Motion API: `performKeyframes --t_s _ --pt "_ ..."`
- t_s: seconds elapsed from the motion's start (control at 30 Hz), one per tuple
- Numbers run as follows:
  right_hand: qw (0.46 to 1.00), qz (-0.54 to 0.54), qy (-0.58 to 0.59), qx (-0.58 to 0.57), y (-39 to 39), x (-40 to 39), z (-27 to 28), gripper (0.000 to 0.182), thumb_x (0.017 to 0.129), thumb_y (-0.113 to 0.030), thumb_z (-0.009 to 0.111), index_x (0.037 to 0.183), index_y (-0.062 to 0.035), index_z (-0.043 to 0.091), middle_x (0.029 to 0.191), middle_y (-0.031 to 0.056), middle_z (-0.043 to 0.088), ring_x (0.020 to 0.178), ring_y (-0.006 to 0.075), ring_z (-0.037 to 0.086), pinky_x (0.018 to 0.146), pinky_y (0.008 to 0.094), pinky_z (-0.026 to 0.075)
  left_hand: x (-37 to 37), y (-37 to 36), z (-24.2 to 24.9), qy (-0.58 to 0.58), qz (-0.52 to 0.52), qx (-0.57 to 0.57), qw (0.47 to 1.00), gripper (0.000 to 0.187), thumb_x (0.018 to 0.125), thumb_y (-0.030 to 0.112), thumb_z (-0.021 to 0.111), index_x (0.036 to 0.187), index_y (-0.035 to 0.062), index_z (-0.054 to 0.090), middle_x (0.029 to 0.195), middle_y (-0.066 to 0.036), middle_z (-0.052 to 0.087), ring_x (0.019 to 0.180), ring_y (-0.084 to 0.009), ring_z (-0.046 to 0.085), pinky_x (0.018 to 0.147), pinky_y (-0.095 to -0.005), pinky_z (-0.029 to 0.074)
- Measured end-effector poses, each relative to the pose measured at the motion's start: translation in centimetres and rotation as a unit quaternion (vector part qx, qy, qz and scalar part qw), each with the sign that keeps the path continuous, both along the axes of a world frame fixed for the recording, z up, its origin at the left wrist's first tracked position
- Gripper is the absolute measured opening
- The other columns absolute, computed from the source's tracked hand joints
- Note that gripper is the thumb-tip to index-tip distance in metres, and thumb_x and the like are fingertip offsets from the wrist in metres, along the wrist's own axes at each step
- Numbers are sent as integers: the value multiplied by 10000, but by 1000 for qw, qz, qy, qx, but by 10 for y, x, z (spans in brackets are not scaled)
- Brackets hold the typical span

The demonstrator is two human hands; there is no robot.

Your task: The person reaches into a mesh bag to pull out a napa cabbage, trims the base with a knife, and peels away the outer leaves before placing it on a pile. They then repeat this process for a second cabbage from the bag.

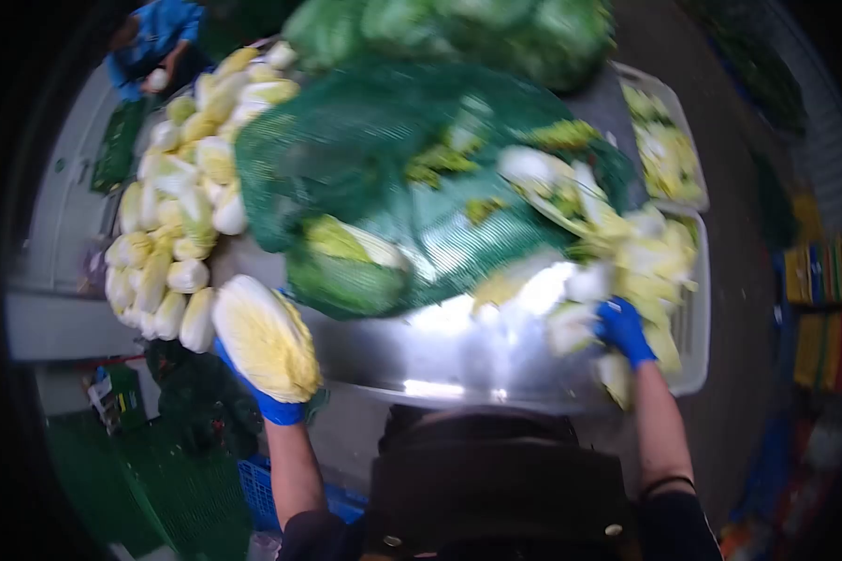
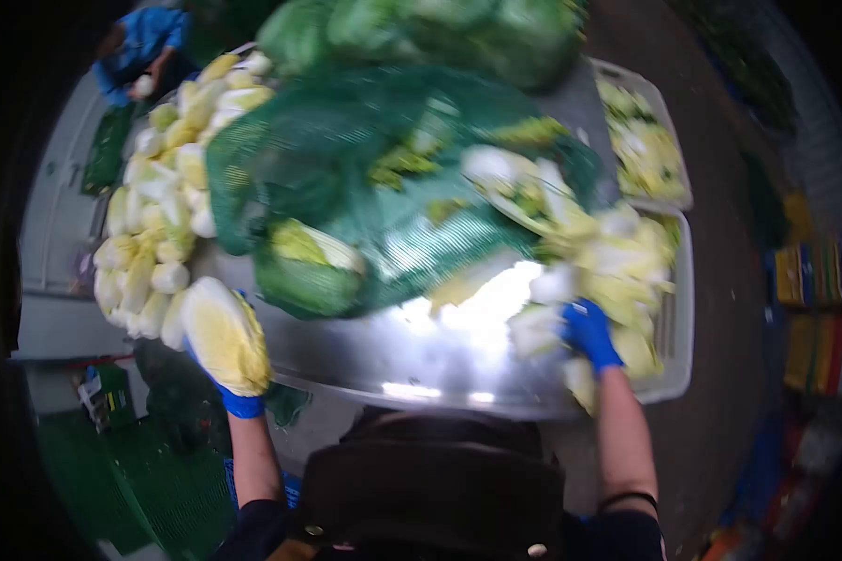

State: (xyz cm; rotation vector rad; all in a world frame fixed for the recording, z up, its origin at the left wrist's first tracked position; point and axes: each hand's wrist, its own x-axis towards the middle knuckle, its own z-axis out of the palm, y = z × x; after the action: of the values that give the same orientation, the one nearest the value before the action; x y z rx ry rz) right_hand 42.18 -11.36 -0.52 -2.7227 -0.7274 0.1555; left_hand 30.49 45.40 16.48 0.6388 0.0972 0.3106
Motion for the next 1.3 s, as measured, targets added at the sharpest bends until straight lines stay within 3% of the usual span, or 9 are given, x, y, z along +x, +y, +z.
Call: performKeyframes --t_s 0.1,0.17,0.23,0.33,0.53,0.83,1.03,1.17,1.3 --pt "997 -69 15 41 -61 35 19 221 744 -270 681 670 -89 578 624 115 542 560 275 540 517 392 422 6 19 7 23 10 28 999 690 878 595 404 1376 117 415 1335 -182 478 1147 -396 496 952 -540 417" --pt "759 -464 284 357 -131 53 -33 259 870 -326 553 736 -106 578 564 3 473 413 124 441 374 302 348 23 37 16 60 89 -40 993 743 847 633 426 1379 115 411 1331 -193 474 1140 -423 487 937 -559 421" --pt "644 -632 129 411 -112 65 -1 222 888 -289 542 819 -80 578 530 17 472 400 117 418 363 295 335 51 74 15 13 81 -17 997 713 871 602 422 1388 111 399 1351 -164 468 1171 -388 482 979 -534 404" --pt "661 -579 59 474 -72 64 6 243 901 -329 525 893 -90 569 523 7 474 343 85 357 322 233 275 103 147 8 41 237 48 969 647 908 542 415 1385 105 397 1386 -95 454 1241 -289 455 1071 -443 343" --pt "698 -565 145 416 64 29 39 149 914 -240 514 868 -103 551 521 19 485 303 105 354 287 245 267 205 301 -2 30 217 -14 976 681 857 561 475 1367 115 408 1403 -117 423 1266 -343 412 1065 -531 305" --pt "652 -599 181 428 69 8 29 235 912 -322 511 716 -193 488 522 -31 452 373 84 378 346 228 280 232 476 17 -52 369 -69 926 719 813 439 645 1370 76 371 1483 -183 246 1305 -459 318 1051 -612 295" --pt "711 -536 67 450 137 15 76 133 902 -234 564 873 -105 583 563 -24 488 385 57 383 357 211 282 205 292 32 73 132 405 902 434 1005 280 332 1278 -32 459 1325 -216 491 1151 -361 540 958 -433 438" --pt "826 -398 73 393 209 24 126 157 900 -101 566 1036 -31 604 782 5 579 620 58 542 548 204 455 170 114 74 -76 -114 400 906 411 846 178 482 1140 -98 565 1115 -229 612 1007 -293 610 953 -394 447" --pt "882 -152 117 429 311 54 139 333 859 -100 621 1176 -17 562 1018 94 643 859 164 639 795 292 503 160 7 58 29 -272 451 849 419 873 185 562 1232 -31 538 1235 -174 568 1154 -265 533 998 -361 394"
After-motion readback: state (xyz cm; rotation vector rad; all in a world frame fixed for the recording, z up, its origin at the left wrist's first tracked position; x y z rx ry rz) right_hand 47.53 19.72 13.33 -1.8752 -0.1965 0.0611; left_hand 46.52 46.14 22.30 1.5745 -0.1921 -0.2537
